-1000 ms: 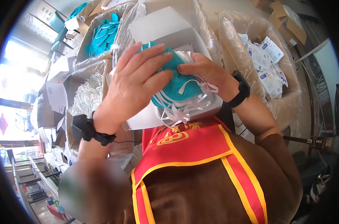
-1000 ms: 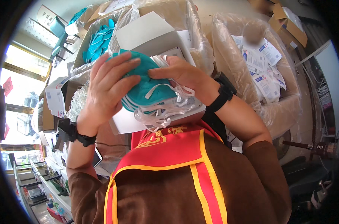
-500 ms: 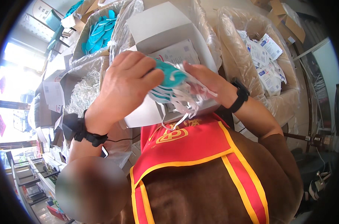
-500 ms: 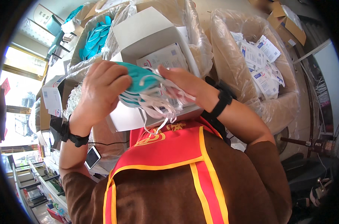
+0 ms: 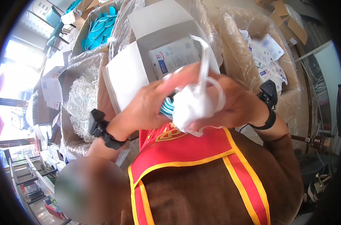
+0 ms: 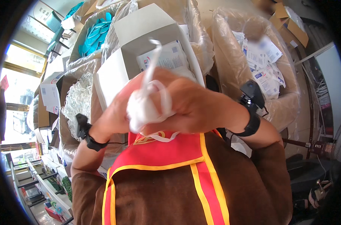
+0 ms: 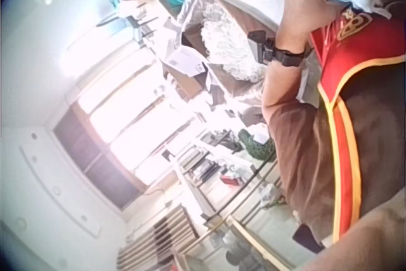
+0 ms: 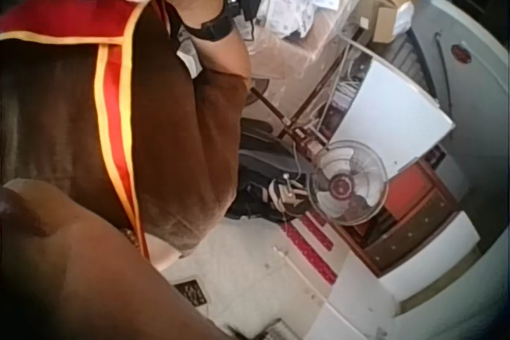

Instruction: The recorder is seen organizing and packing several green face masks into small boxes and larger shipping containers.

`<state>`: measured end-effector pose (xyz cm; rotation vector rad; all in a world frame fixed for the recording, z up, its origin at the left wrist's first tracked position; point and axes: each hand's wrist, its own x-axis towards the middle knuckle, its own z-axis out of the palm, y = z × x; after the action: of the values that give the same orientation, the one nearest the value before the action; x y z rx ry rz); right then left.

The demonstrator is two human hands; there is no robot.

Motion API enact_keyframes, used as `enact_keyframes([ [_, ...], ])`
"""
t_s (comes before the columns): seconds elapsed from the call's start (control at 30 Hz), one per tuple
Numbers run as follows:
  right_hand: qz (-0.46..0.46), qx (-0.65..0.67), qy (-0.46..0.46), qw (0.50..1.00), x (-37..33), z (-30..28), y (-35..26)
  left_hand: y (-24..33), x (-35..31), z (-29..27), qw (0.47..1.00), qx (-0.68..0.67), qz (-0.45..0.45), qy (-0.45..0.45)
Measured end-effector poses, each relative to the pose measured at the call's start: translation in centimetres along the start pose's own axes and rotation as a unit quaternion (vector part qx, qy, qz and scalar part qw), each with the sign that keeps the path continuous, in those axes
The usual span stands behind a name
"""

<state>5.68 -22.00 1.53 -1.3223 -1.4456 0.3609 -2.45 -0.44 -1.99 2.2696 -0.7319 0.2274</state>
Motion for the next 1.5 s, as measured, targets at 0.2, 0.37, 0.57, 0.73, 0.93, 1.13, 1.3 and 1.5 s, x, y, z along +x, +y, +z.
enact_keyframes([
  [0.2, 0.075, 0.300, -0.211, 0.927, 0.8, 1.1, -2.5, 3.4, 0.4, -2.6, 0.981, 0.052, -0.018, -0.188],
  [0.37, 0.007, 0.269, -0.192, 0.944, -1.9, 0.3, -4.4, 8.1, -2.0, -6.0, 0.973, 0.147, 0.067, -0.164],
  [0.57, 0.237, 0.180, -0.107, 0.949, -4.9, -4.7, -6.7, 6.0, -4.5, -9.5, 0.962, 0.231, -0.047, -0.134],
  [0.73, 0.254, 0.362, 0.193, 0.876, -2.0, -3.4, 2.9, 3.3, 0.5, -8.2, 0.938, 0.345, 0.012, -0.039],
  [0.93, 0.267, 0.415, 0.188, 0.849, -0.7, -3.2, 8.1, 4.6, 2.9, -9.0, 0.889, 0.455, 0.042, -0.020],
  [1.13, 0.173, 0.497, 0.041, 0.849, 0.9, 1.8, 8.4, 4.2, 5.4, -8.2, 0.875, 0.477, 0.076, -0.004],
  [1.3, 0.430, 0.353, -0.101, 0.825, 0.6, 0.0, 2.5, 2.6, 3.5, -8.7, 0.909, 0.417, 0.010, 0.003],
  [1.5, 0.080, 0.138, 0.084, 0.984, -2.0, -0.5, 1.9, 0.8, 0.9, -4.4, 0.978, 0.146, -0.137, -0.057],
])
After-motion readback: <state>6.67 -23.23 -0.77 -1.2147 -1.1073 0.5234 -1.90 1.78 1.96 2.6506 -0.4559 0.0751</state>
